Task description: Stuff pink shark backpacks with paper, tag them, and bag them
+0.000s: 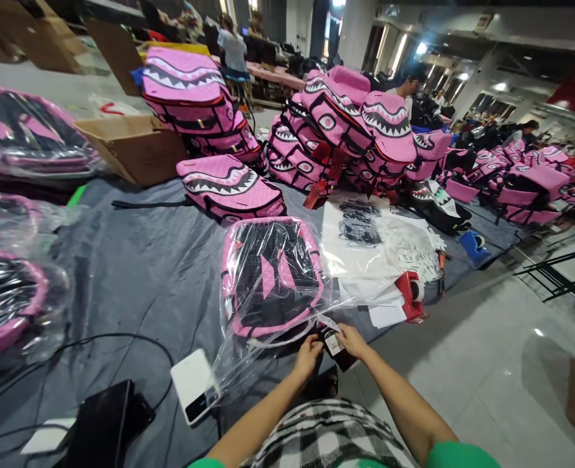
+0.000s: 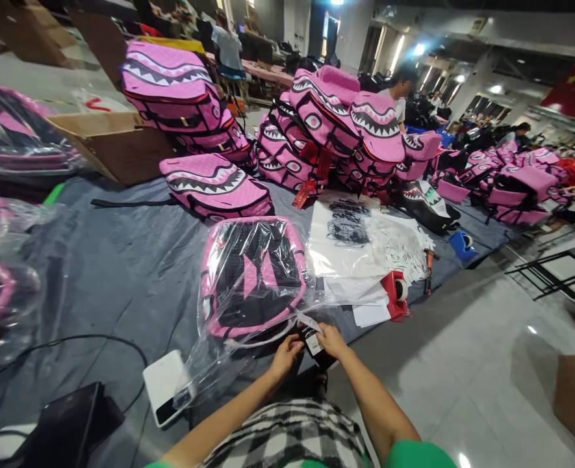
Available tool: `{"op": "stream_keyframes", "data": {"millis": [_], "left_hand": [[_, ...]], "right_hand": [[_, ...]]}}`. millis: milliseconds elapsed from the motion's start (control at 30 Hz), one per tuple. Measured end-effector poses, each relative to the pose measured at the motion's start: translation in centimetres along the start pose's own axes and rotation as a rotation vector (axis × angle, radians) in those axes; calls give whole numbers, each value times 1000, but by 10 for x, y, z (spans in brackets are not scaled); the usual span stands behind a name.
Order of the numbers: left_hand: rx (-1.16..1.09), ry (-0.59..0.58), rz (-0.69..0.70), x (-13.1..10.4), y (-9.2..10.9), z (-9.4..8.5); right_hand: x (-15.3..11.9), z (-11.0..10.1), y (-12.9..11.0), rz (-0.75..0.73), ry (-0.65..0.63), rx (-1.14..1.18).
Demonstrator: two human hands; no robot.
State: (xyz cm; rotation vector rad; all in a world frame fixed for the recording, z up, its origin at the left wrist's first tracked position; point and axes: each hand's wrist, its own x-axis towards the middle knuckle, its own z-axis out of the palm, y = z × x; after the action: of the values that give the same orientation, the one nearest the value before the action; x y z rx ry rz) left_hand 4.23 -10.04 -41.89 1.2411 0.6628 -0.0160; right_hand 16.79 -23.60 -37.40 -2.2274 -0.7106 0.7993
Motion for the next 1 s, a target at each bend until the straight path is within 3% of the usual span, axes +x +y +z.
{"op": "stream_keyframes", "data": {"millis": [167, 400, 533, 700, 800, 900, 1000], "left_hand": [[-21, 115, 5, 0, 2, 4], [2, 235, 52, -11, 10, 13], [72, 289, 39, -10, 1, 27], [363, 340, 50, -17, -11, 31], [615, 264, 61, -28, -3, 23], [874, 143, 195, -28, 22, 17], [1122, -159, 410, -3, 55, 26]], "right_hand": [[-4, -5, 17, -11, -110, 256], [-5, 9, 24, 21, -271, 564], [-6, 6, 32, 13, -281, 511], [-6, 3, 47, 0, -178, 214], [-13, 4, 52, -5, -81, 31], [-22, 5, 51, -17, -19, -131], [-32, 8, 47, -49, 12, -290]]}}
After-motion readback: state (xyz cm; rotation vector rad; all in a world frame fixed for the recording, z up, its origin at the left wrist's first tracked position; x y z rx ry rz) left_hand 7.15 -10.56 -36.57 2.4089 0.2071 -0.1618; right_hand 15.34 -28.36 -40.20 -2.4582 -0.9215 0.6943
